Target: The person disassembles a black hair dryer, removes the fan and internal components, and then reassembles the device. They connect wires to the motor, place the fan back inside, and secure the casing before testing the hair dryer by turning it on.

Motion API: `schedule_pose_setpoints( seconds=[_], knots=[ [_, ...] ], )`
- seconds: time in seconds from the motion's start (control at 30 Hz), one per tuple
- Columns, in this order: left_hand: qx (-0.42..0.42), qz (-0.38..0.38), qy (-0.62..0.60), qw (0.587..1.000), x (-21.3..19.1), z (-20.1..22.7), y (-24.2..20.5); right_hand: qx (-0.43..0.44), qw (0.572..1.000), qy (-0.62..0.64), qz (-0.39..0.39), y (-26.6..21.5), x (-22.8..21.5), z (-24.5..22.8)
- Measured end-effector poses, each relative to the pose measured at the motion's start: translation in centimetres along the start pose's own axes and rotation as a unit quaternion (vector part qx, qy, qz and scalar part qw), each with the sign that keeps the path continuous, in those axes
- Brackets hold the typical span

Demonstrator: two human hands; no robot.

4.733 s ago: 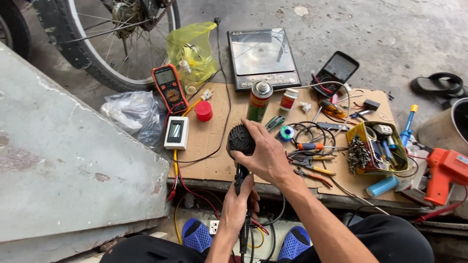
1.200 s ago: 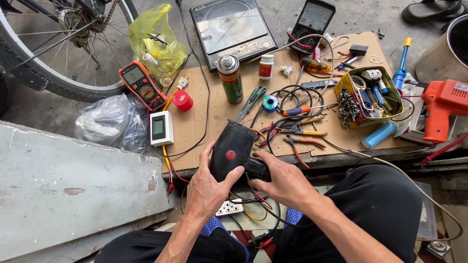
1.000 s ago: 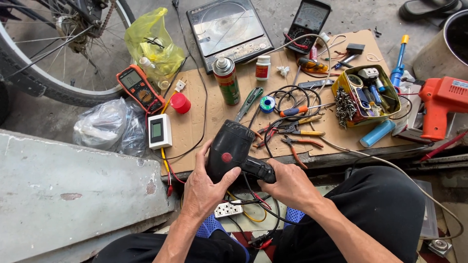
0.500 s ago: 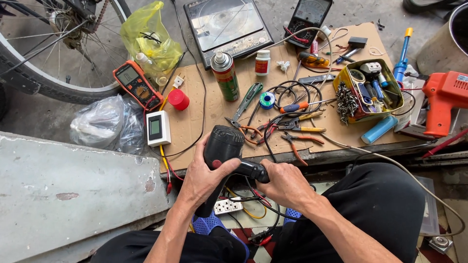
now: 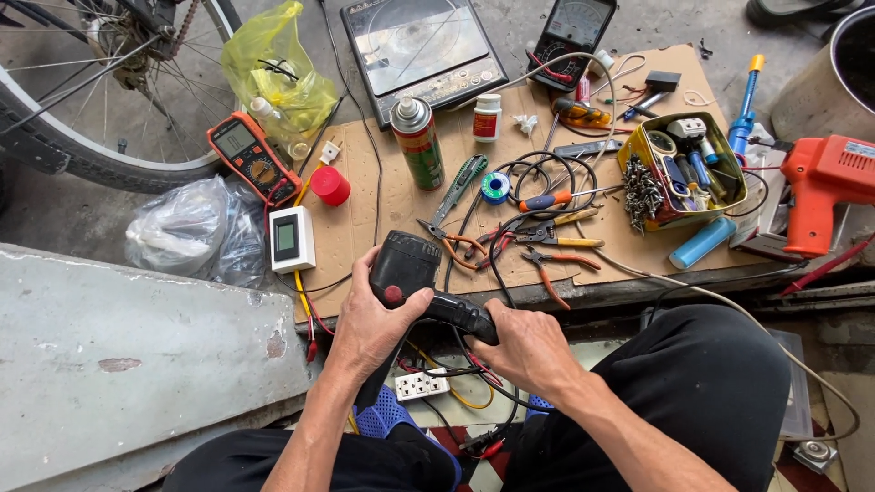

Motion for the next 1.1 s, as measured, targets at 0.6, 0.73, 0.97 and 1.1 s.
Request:
schedule_pose_setpoints(
  seconds=[0.6, 0.73, 0.97, 1.1],
  knots=[
    [-0.106, -0.146, -0.626, 0.759, 10.4, -9.8, -3.6, 0.144, 0.958, 0.242, -0.063, -4.3, 3.0, -6.3],
    [-0.072, -0.155, -0.604, 0.778, 9.8, -9.2, -4.3, 0.141, 0.958, 0.24, -0.063, -4.9, 3.4, -7.0],
    [-0.064, -0.106, -0.649, 0.751, 9.9, -9.9, -4.2, 0.045, 0.995, 0.072, -0.059, -3.6, 6.1, -6.2],
    [-0.079, -0.119, -0.617, 0.774, 8.4, -8.7, -4.6, 0.027, 0.997, 0.048, -0.056, -3.3, 6.6, -6.3]
  ],
)
Point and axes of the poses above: each hand's wrist, its own y-axis towards the middle knuckle, its own x-axis out of the palm, z = x × y, the point moved 8 cm from there along y, towards the middle knuckle, and after that the axes turned 8 degrees about -x, right-handed, at the moved point
